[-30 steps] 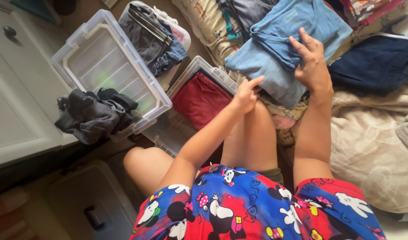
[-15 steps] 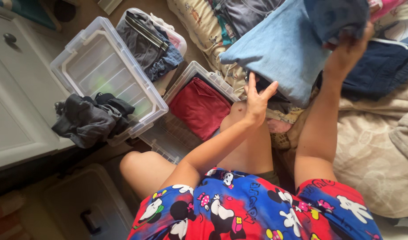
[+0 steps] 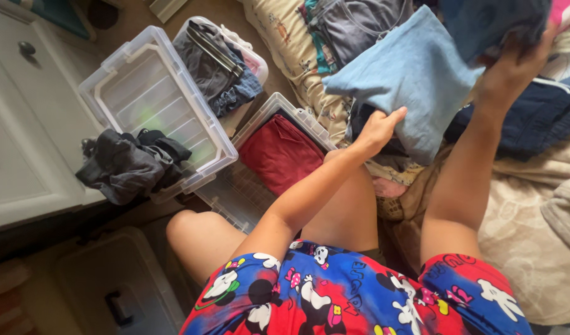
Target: The person sorts and organizes various articles of clothing, including shirts, pants, and underwear, by placing them into plastic storage bins or arranging them on a bed.
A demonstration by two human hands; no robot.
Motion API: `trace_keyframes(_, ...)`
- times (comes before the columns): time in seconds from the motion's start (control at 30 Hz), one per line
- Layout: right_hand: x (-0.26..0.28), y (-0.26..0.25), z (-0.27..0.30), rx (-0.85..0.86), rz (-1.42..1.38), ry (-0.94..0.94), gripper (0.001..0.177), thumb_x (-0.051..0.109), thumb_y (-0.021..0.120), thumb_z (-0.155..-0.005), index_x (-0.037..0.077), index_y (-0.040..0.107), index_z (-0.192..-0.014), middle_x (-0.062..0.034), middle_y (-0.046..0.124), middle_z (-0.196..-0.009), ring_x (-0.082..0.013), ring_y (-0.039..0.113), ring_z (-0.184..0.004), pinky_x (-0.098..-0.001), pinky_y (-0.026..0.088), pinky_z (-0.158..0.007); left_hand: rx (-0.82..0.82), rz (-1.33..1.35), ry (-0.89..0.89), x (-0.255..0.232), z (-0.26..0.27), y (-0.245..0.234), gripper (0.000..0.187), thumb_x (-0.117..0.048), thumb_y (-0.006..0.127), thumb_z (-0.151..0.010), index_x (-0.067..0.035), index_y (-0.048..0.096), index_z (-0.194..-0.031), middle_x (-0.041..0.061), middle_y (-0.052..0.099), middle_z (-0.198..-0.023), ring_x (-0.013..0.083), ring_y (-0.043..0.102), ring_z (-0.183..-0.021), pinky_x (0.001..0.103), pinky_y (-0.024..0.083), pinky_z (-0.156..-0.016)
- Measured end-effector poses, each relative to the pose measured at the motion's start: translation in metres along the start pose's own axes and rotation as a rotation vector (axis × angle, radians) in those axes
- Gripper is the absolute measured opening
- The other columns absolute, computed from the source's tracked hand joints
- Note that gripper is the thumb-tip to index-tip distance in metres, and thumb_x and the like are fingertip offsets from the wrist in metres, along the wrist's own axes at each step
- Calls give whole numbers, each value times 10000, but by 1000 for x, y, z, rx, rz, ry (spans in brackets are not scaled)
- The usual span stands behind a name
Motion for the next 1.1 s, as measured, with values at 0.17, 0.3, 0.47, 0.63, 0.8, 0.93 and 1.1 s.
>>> trace_keyframes(0.17,-7,26,-65,19,130,-169,425,66,592,-1170,43,425,-1561,-130,634,-1428,-177,609,-1131,-334,625,-866,103,418,-6,-69,23,-36,442,-229,755,-908,44,642,-1236,112,713,-1158,211,703,-991,368,575,-842)
trace_keyframes(0.3,-56,73,-91,-12,333,-97,364,55,561,-1155,27,502,-1513,-150,637,-1328,-270,586,-1093,-369,542,-972,90,574,70,-103,75,-118,408,-199,713,-973,21,641,-1308,92,699,-1230,219,658,-1121,383,523,-986)
trace_keyframes(0.47,-96,167,-16,375,679,-471,451,86,551,-1081,24,536,-1528,-168,546,-1591,-384,493,-1505,-489,341,-1293,69,725,284,-152,161,-200,416,-237,627,-1021,-22,590,-1375,113,676,-1305,276,642,-1205,470,509,-1066)
trace_keyframes(0.63,-124,211,49,807,976,-204,380,215,694,-969,139,705,-1341,-191,471,-1582,-454,419,-1415,-619,296,-1039,-161,764,516,-202,191,-278,442,-249,670,-985,-20,589,-1355,129,693,-1236,307,680,-1113,483,541,-996)
trace_keyframes(0.8,-95,188,37,778,696,-133,465,200,758,-980,96,663,-1423,-249,472,-1579,-439,471,-1418,-499,359,-1163,-542,866,815,-211,214,-380,426,-245,636,-988,9,580,-1326,178,663,-1207,367,642,-1112,526,520,-973)
trace_keyframes(0.93,-48,158,46,663,549,-95,396,141,716,-1006,52,663,-1388,-240,518,-1535,-410,502,-1421,-451,398,-1198,-6,920,1111,-202,218,-406,494,-325,572,-1030,-36,548,-1430,124,601,-1431,308,555,-1344,492,424,-1174)
trace_keyframes(1.1,12,136,79,618,511,-89,378,97,690,-1026,30,653,-1397,-230,538,-1535,-397,521,-1423,-442,409,-1198,11,1003,1140,-193,196,-448,557,-387,563,-1008,-71,509,-1463,116,532,-1507,312,459,-1426,511,315,-1243)
Point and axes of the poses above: each hand's wrist, its own z-axis away from the middle knuckle, its own y-axis out of the palm, x = y × z, the point moved 6 cm from there along -z, towards the middle knuckle
